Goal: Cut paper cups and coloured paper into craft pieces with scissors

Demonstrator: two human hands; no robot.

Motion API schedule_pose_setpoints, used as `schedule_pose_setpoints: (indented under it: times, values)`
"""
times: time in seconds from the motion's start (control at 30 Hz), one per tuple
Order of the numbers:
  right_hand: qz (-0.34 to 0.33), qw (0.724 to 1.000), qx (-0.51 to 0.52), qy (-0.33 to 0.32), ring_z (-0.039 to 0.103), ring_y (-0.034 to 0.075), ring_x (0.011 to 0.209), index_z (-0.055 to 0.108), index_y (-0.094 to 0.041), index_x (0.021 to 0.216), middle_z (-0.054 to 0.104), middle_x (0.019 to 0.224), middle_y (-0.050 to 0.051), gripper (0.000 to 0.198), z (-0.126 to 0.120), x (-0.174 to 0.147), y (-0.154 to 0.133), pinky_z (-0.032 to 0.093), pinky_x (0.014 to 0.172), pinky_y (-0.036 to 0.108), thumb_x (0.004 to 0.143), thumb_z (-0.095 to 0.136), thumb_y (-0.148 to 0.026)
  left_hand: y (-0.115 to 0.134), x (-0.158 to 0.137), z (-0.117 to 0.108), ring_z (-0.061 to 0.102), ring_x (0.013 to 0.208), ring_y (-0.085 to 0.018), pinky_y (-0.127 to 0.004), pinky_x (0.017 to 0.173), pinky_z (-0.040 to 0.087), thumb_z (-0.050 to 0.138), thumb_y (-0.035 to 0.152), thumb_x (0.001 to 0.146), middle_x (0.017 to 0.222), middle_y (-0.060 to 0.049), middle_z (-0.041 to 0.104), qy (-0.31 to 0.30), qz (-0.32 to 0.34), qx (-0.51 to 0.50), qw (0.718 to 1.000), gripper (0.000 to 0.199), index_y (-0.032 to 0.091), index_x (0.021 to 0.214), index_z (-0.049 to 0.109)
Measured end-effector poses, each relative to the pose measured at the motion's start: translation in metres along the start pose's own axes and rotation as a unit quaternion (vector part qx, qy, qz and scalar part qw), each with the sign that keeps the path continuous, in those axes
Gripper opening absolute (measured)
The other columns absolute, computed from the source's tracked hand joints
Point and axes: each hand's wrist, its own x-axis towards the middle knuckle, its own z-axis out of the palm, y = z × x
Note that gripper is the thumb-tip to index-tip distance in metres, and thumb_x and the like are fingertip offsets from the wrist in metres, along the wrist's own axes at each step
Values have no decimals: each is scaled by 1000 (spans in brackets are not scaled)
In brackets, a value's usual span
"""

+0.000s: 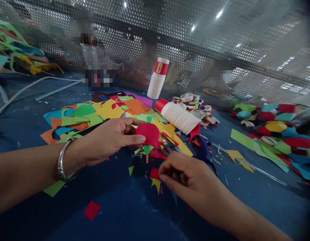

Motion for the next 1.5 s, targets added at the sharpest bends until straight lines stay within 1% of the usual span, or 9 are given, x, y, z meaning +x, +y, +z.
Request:
schedule_pose_setpoints:
  times: [0.13,0.23,0.47,0.73,1.13,1.23,1.33,1.4,1.5]
  values:
    - [65,995,75,16,51,11,65,66,-24,90,60,78,-3,11,-3,1,2,42,55,24,98,61,-29,1,0,0,66,87,-13,-27,79,50,79,29,87,94,2,75,-5,7,15,1000,46,22,129,61]
    - [97,986,131,44,53,11,63,65,-24,94,58,73,-4,16,-4,2,4,45,53,22,100,60,-38,0,1,1,68,97,-17,-31,87,51,78,31,86,101,-1,77,-18,19,21,999,48,22,130,60]
    - [106,962,213,135,56,10,58,65,-22,94,60,66,-4,19,-7,7,10,48,47,18,96,67,-41,-3,-1,5,68,114,-25,-37,93,53,79,32,82,108,-5,77,-46,44,55,996,55,23,133,60]
    - [114,954,249,123,54,8,55,66,-22,94,60,66,-5,18,-7,9,9,46,47,16,94,70,-39,-4,-3,6,72,102,-24,-33,84,54,76,43,84,112,-6,78,-59,52,122,989,51,25,130,65]
    - [117,954,251,116,52,7,52,67,-21,92,60,65,-6,15,-8,10,8,42,45,18,92,72,-35,1,-9,9,72,109,-22,-32,90,54,72,36,89,115,-1,78,-125,33,72,989,37,30,126,66]
    - [121,955,246,115,52,8,52,66,-20,92,61,66,-5,19,-8,11,9,41,46,19,93,70,-39,2,-7,7,71,109,-22,-31,91,53,73,35,88,113,0,78,-100,57,81,990,32,29,119,69]
    - [115,964,218,105,53,8,53,67,-20,93,64,73,-2,20,-7,10,10,42,47,21,95,67,-40,0,-4,1,70,105,-22,-31,85,52,75,41,88,106,-1,78,-30,85,124,988,37,28,122,68]
    - [98,977,167,85,54,9,55,68,-21,94,64,75,-2,17,-6,9,10,43,49,22,97,65,-38,-2,-2,-2,70,97,-20,-30,78,52,76,43,87,106,-2,78,6,83,118,990,43,27,126,67]
    - [49,996,61,50,53,11,61,70,-23,93,65,77,-2,10,-4,8,9,42,53,24,97,63,-30,-3,0,-3,69,91,-17,-28,76,52,77,36,87,107,-3,77,15,57,54,997,45,24,128,65]
